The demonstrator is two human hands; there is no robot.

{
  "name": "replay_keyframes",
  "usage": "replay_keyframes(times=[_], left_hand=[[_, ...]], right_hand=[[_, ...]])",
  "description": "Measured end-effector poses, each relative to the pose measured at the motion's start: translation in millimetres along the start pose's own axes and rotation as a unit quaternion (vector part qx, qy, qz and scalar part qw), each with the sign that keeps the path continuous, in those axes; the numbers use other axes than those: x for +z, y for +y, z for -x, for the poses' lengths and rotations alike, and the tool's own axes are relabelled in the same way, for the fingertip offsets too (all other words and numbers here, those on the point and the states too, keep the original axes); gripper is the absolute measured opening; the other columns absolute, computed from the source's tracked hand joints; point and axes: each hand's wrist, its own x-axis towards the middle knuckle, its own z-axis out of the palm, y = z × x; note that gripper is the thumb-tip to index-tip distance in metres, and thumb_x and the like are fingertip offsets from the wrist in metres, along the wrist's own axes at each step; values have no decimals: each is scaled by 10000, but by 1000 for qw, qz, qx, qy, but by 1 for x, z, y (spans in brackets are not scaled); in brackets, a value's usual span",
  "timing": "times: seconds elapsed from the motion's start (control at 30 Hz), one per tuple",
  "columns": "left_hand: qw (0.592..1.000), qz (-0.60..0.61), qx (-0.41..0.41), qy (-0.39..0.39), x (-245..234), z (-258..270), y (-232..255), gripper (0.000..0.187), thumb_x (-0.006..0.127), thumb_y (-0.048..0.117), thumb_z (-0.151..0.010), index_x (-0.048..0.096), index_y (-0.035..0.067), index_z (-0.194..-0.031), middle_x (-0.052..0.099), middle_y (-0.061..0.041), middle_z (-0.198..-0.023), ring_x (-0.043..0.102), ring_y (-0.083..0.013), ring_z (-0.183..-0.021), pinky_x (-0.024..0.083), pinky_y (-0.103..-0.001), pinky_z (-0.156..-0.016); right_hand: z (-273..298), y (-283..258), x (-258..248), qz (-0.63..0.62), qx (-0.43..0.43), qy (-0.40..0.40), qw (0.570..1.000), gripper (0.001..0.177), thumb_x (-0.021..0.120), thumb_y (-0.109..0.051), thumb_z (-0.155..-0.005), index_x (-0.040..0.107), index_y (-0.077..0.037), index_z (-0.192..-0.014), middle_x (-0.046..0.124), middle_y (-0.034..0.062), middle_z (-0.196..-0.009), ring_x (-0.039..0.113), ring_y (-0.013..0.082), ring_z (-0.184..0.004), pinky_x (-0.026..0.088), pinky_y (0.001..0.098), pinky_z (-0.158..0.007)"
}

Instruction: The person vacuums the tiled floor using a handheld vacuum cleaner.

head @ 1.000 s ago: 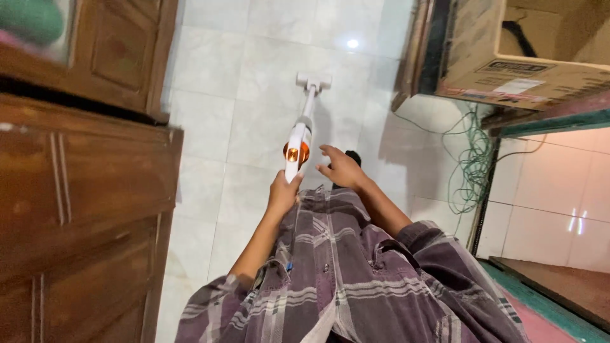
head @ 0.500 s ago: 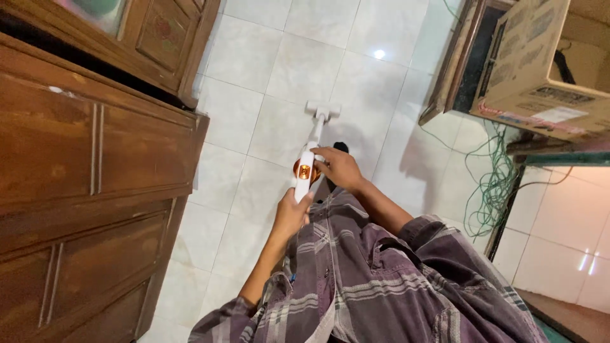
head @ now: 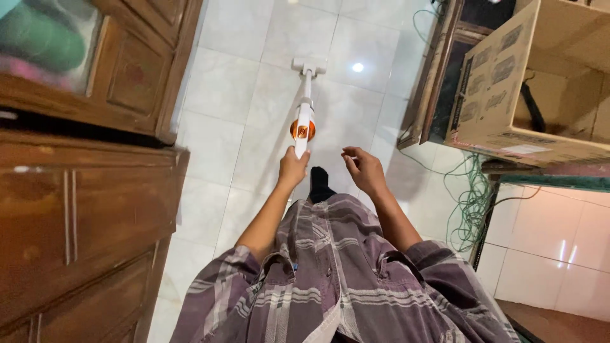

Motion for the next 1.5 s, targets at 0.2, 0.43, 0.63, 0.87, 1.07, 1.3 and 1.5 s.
replay_keyframes(times=[0.2, 0.43, 0.63, 0.87, 1.07, 1.3, 1.5], left_hand=[[999, -27, -7, 37, 17, -97, 8, 392, 689, 348, -923, 589, -12, -1042, 706, -128, -769, 694, -225, -558, 564, -370, -533], [999, -11, -23, 29, -15, -68, -4, 426, 658, 384, -947, 564, -10, -1079, 702, -145, -791, 699, -246, -617, 585, -378, -529], [998, -16, -52, 24, -81, 48, -28, 434, 671, 403, -953, 569, -1, -1075, 684, -125, -752, 662, -217, -565, 530, -349, -503], [979, 164, -122, -17, -184, 214, -75, 391, 632, 371, -978, 547, 7, -1091, 553, -38, -663, 506, -135, -436, 399, -301, -398], [980, 137, -143, 1, -223, 297, -67, 366, 613, 361, -983, 583, 5, -1060, 591, -36, -681, 543, -126, -455, 431, -279, -420], [978, 177, -105, 18, -219, 257, -70, 360, 629, 333, -996, 574, -20, -1041, 580, -48, -686, 538, -135, -451, 433, -306, -416], [991, 114, -72, 25, -197, 169, -69, 346, 641, 333, -986, 572, -3, -1035, 614, -47, -683, 568, -127, -459, 461, -302, -435]], right_hand=[[-22, 10, -3, 13, 17, -22, 1000, 287, 654, -202, -994, 687, -66, -1244, 781, 96, -1114, 771, 226, -940, 591, 343, -827], [-3, -5, 15, 16, 13, -43, 999, 312, 644, -225, -981, 678, -66, -1248, 780, 109, -1103, 771, 246, -919, 588, 351, -808], [29, -27, 76, 11, -6, -84, 996, 355, 654, -233, -974, 648, -65, -1287, 769, 121, -1116, 751, 264, -906, 580, 368, -802], [67, -51, 185, 89, -141, -204, 965, 412, 716, -276, -923, 661, -72, -1275, 745, 149, -1188, 704, 377, -1007, 546, 449, -856], [114, -71, 238, 84, -157, -353, 919, 741, 732, -301, -855, 430, -98, -1500, 733, 136, -1169, 705, 369, -1020, 547, 446, -891], [82, -81, 244, 112, -140, -306, 935, 726, 762, -286, -850, 446, -127, -1484, 715, 132, -1211, 701, 367, -1025, 559, 443, -855], [27, -87, 234, 105, -133, -252, 953, 596, 773, -257, -861, 552, -107, -1394, 709, 169, -1222, 674, 381, -1110, 544, 452, -893]])
